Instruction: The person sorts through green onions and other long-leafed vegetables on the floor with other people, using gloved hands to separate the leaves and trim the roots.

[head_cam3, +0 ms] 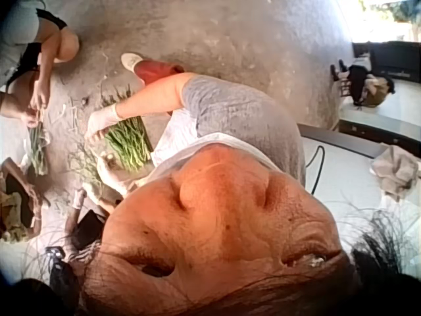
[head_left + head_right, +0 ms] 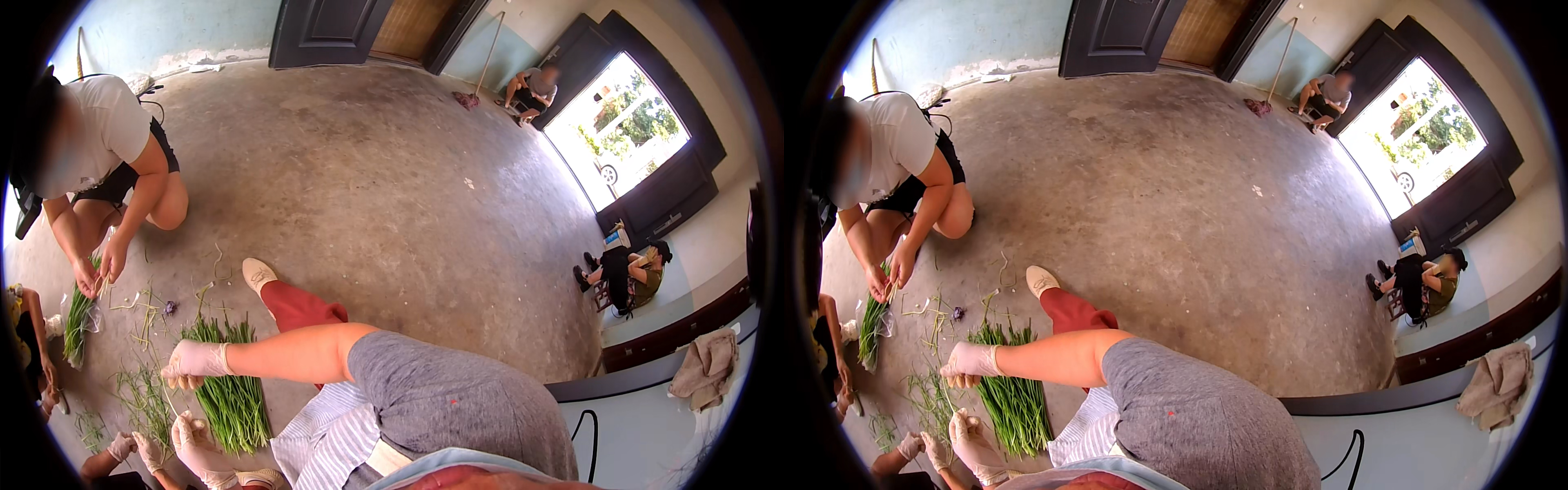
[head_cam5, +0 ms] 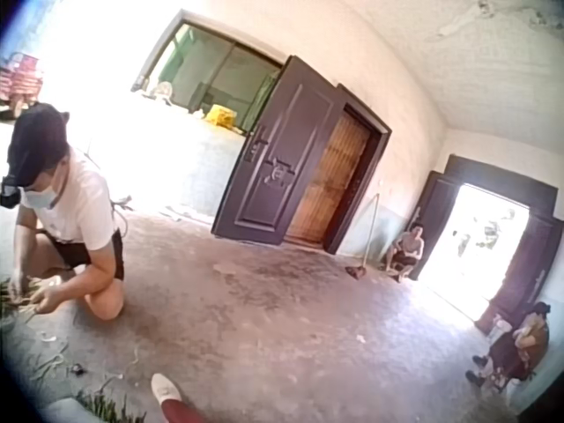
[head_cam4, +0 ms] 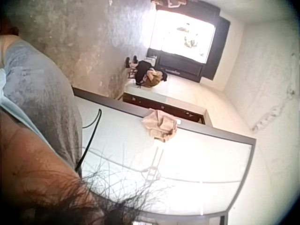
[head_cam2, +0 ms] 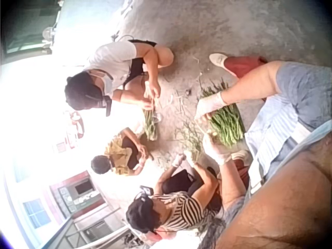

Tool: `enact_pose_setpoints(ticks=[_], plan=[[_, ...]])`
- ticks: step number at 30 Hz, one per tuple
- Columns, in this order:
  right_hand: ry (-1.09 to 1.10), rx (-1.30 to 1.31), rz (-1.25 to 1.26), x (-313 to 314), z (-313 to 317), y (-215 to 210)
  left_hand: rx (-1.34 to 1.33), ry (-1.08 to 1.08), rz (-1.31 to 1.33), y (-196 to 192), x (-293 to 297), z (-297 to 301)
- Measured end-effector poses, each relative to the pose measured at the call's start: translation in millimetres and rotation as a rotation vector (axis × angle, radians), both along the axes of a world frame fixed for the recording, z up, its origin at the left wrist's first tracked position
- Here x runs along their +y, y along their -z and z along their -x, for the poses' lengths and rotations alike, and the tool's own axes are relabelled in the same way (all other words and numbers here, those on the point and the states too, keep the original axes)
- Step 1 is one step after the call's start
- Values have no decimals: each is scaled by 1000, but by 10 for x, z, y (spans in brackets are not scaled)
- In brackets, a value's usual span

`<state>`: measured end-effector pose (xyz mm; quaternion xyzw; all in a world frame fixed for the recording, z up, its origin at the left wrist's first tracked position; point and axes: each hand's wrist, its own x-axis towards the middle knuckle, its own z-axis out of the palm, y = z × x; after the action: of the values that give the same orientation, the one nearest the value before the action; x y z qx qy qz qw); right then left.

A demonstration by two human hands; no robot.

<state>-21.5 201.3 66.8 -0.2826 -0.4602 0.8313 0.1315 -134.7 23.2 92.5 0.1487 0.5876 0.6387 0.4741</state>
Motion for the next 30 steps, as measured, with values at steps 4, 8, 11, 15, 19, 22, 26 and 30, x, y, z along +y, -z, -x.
enact_pose_setpoints(ticks=[4, 8, 11, 15, 19, 22, 26, 30], plan=[[-73, 35, -23, -253, 9, -73, -6, 94, -22, 77, -33, 53], [-39, 25, -57, -357, 53, -18, 10, 96, 25, 82, -23, 24], [4, 38, -79, -329, 61, -87, -3, 100, 33, 59, -24, 38], [156, 82, 34, -222, -25, -123, -105, 178, 123, -73, 1, 0], [312, 103, 107, -23, -14, -91, -64, 105, 46, -177, 6, -150], [382, 107, 116, 137, -95, 4, -45, 114, 16, -141, 40, -227], [515, 129, 71, 209, -119, -109, 77, 104, 153, -9, -49, -75], [624, 130, 75, 326, -139, -233, 250, 163, 254, 152, -188, 97]])
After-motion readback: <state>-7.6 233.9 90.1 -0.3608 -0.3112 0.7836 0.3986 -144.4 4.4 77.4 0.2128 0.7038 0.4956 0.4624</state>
